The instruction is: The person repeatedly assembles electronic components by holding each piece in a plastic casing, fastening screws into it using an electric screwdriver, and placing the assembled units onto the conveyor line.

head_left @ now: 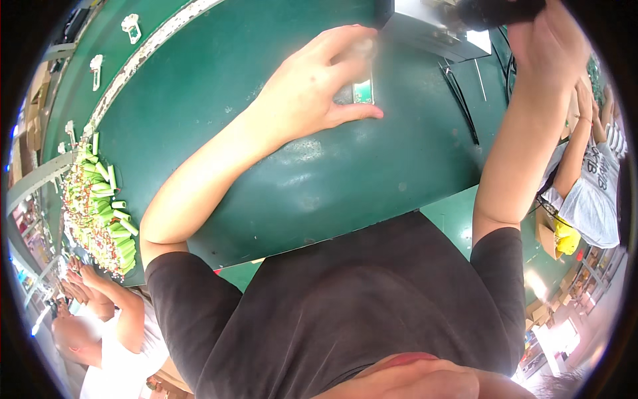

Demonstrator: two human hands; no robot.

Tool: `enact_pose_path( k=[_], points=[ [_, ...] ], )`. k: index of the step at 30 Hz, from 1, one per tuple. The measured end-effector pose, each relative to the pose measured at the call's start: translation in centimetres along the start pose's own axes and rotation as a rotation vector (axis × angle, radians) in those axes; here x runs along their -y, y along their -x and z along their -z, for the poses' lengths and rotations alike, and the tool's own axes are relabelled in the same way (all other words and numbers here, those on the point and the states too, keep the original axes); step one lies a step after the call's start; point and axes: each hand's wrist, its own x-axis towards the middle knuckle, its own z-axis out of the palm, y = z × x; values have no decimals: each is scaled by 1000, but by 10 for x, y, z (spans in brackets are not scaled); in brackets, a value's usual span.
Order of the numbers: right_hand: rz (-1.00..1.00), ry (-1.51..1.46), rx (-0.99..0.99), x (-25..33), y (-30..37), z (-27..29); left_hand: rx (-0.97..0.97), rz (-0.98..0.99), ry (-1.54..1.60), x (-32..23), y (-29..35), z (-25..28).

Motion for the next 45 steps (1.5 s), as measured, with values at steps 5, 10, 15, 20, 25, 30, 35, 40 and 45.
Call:
enact_pose_path(
  k=[5,10,15,20,25,30,35,40,45],
  points=[
    [-27,11,188,10,25,-4,75,-83,7,6,9,8],
    [-121,-106,79,-2,49,-28,57,-68,61,13,9,3],
    [-163,-231,79,-13,57,-37,45,-97,47,15,7,-2],
    [-193,-337,95,-26,61,-47,30,-67,60,18,13,2],
    [-165,-327,116,-30,63,-42,42,-58,89,17,12,2],
    [-28,-363,338,-46,57,-26,38,-75,68,17,15,1],
    [-104,-447,250,-47,61,-32,42,-87,61,19,12,-2],
    [-390,-476,108,-20,83,-54,68,-44,91,19,18,5],
    [-9,-525,468,-57,60,-29,43,-88,45,12,11,8]
  ],
)
